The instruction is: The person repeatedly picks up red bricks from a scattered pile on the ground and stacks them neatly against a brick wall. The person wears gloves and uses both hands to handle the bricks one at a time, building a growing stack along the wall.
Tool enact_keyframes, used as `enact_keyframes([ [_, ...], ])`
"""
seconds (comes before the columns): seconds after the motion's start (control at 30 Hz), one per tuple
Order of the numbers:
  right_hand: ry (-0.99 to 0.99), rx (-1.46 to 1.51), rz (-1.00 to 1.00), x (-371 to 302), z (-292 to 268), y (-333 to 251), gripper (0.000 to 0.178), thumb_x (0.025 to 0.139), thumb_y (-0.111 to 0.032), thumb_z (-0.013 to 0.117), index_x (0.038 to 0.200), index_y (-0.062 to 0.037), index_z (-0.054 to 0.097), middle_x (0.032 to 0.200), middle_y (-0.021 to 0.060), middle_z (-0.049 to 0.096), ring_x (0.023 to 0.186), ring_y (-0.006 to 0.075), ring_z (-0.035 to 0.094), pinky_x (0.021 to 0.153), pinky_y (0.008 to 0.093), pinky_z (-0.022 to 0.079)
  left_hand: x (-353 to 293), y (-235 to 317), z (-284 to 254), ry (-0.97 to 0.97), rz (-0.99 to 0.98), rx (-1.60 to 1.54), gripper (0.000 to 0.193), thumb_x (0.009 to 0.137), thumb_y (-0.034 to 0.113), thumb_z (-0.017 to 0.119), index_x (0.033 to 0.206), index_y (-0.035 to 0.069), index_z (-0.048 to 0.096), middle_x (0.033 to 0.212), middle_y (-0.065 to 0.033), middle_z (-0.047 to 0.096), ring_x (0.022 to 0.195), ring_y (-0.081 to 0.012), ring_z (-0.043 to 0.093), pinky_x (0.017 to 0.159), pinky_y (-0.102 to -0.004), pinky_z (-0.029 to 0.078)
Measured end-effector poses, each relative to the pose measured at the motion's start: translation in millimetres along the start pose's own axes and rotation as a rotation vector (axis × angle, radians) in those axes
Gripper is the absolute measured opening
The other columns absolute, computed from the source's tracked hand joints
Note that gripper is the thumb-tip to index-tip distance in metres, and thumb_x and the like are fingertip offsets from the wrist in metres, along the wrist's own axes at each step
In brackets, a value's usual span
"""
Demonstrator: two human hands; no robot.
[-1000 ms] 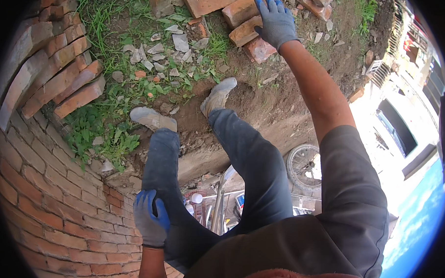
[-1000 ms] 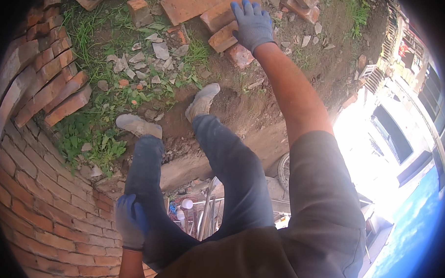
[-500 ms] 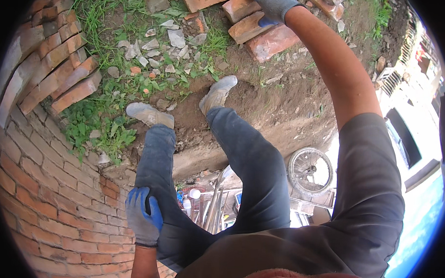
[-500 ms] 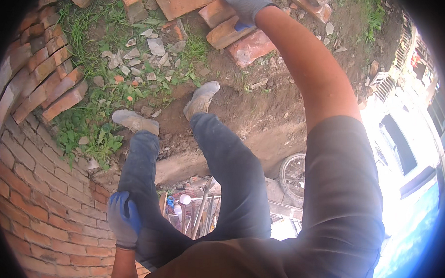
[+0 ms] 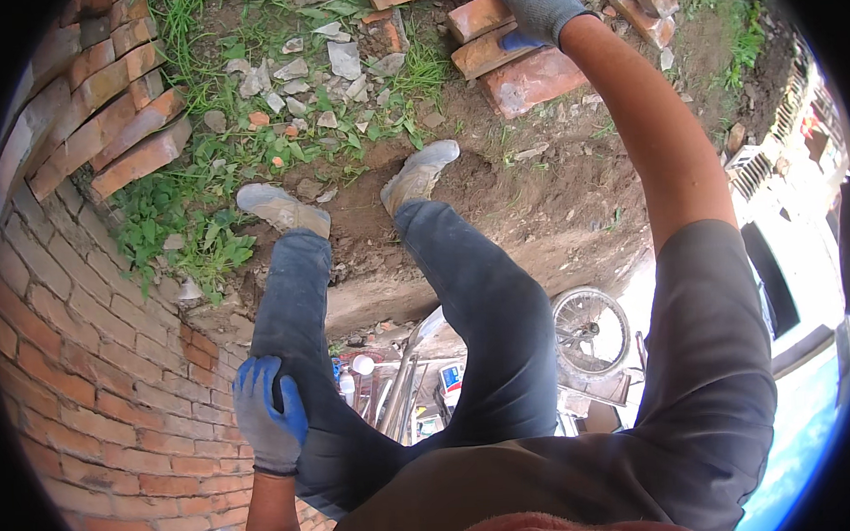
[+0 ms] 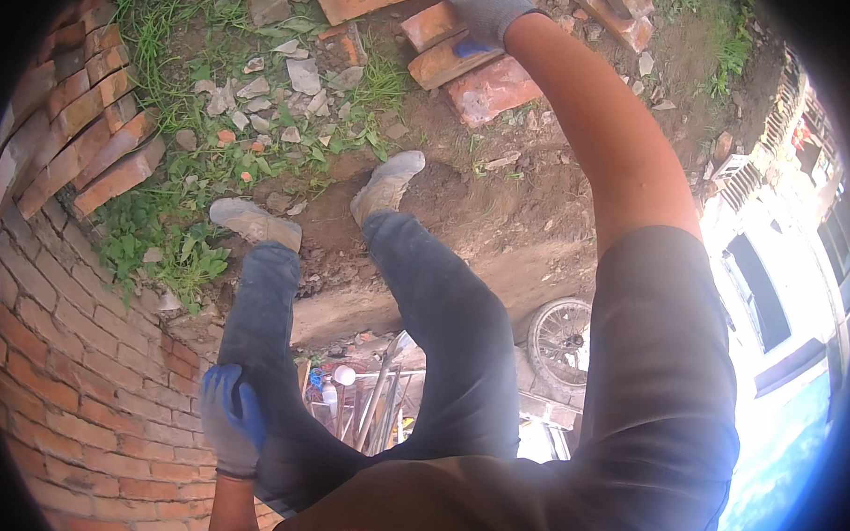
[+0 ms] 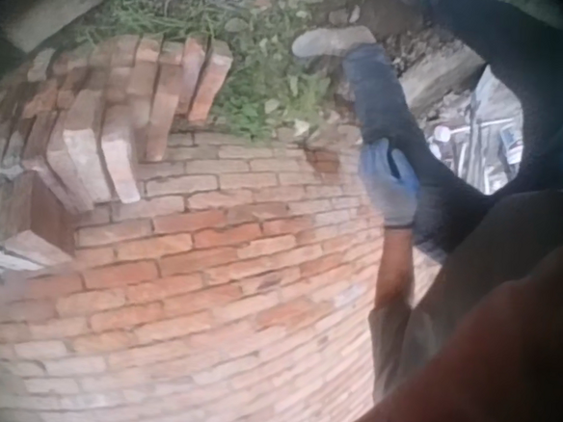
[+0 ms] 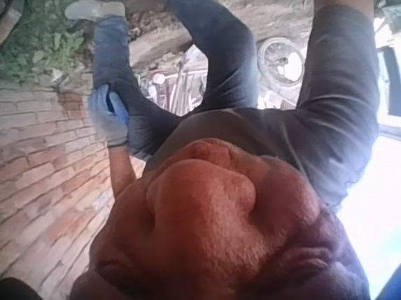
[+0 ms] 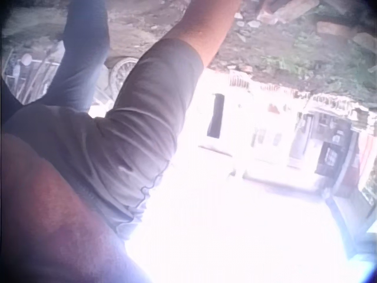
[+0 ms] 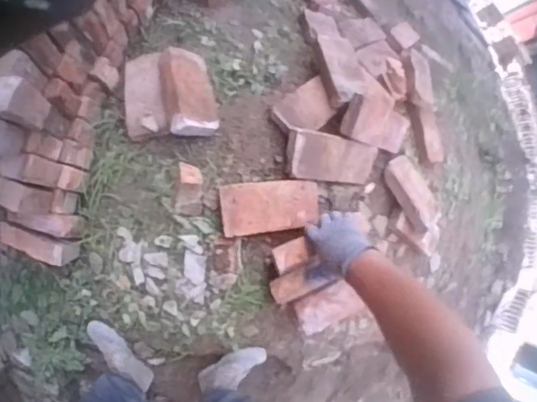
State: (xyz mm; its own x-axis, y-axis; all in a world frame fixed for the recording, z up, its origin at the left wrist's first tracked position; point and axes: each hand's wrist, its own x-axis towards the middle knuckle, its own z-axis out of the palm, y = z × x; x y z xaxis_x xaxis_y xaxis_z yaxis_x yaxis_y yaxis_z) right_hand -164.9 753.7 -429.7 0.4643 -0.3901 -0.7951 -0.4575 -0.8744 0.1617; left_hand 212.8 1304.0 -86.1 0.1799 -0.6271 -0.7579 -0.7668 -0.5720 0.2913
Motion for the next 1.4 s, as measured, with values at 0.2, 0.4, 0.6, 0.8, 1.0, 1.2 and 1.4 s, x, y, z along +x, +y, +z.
enact_keyframes([
  [0.2, 0.062, -0.044, -0.110, -73, 67, 0, 0.141, 0.079, -0.057, 0.110, 0.193, -0.0212, 0.034, 0.168, 0.0142, 0.063, 0.159, 0.0390, 0.061, 0.131, 0.0576, 0.049, 2, 1, -1, -0.023, -0.001, 0.011, 0.031, 0.111, 0.014, 0.076, 0.138, 0.000, 0.081, 0.143, -0.0232, 0.081, 0.144, -0.0509, 0.070, 0.125, -0.0602, 0.054],
  [0.4, 0.510, -0.151, -0.032, -63, 123, -11, 0.105, 0.091, -0.051, 0.098, 0.178, -0.0135, 0.053, 0.167, 0.0184, 0.067, 0.154, 0.0389, 0.066, 0.127, 0.0593, 0.053, 8, 5, -2, -0.036, 0.018, 0.068, 0.031, 0.111, 0.014, 0.076, 0.139, 0.001, 0.080, 0.143, -0.0225, 0.081, 0.144, -0.0507, 0.070, 0.126, -0.0605, 0.053],
  [0.6, 0.369, -0.070, -0.082, -63, 136, 9, 0.143, 0.081, -0.043, 0.109, 0.195, -0.0226, 0.027, 0.180, 0.0159, 0.056, 0.168, 0.0420, 0.053, 0.139, 0.0588, 0.042, 22, 11, -10, -0.036, 0.056, 0.059, 0.033, 0.109, 0.015, 0.079, 0.139, 0.002, 0.080, 0.142, -0.0212, 0.081, 0.142, -0.0499, 0.071, 0.124, -0.0599, 0.054],
  [0.8, 0.317, -0.025, -0.146, -42, 129, 20, 0.142, 0.078, -0.021, 0.103, 0.196, -0.0156, 0.025, 0.189, 0.0178, 0.047, 0.176, 0.0427, 0.044, 0.148, 0.0580, 0.036, 23, 3, -23, -0.027, -0.027, 0.046, 0.036, 0.104, 0.017, 0.083, 0.137, 0.004, 0.081, 0.137, -0.0195, 0.081, 0.138, -0.0479, 0.072, 0.122, -0.0595, 0.055],
  [1.0, 0.375, 0.028, -0.188, -38, 133, 20, 0.135, 0.079, -0.017, 0.099, 0.194, -0.0124, 0.029, 0.173, 0.0207, 0.057, 0.165, 0.0432, 0.053, 0.145, 0.0590, 0.038, 24, -6, -30, -0.001, -0.028, 0.022, 0.038, 0.104, 0.020, 0.085, 0.139, 0.004, 0.081, 0.140, -0.0185, 0.081, 0.140, -0.0469, 0.071, 0.123, -0.0587, 0.055],
  [1.2, 0.196, 0.038, -0.095, -36, 73, -8, 0.135, 0.084, -0.028, 0.101, 0.195, -0.0096, 0.026, 0.161, 0.0221, 0.064, 0.150, 0.0434, 0.063, 0.134, 0.0531, 0.049, 5, -19, -27, 0.029, -0.007, 0.003, 0.037, 0.105, 0.023, 0.085, 0.138, 0.005, 0.083, 0.141, -0.0164, 0.083, 0.141, -0.0444, 0.072, 0.125, -0.0578, 0.055],
  [1.4, -0.059, 0.078, 0.094, -54, 2, -68, 0.132, 0.086, -0.044, 0.102, 0.190, -0.0047, 0.031, 0.161, 0.0257, 0.067, 0.147, 0.0470, 0.071, 0.125, 0.0567, 0.058, -16, -34, -18, 0.054, -0.022, -0.077, 0.036, 0.107, 0.024, 0.084, 0.137, 0.004, 0.084, 0.141, -0.0149, 0.083, 0.143, -0.0413, 0.072, 0.125, -0.0564, 0.055],
])
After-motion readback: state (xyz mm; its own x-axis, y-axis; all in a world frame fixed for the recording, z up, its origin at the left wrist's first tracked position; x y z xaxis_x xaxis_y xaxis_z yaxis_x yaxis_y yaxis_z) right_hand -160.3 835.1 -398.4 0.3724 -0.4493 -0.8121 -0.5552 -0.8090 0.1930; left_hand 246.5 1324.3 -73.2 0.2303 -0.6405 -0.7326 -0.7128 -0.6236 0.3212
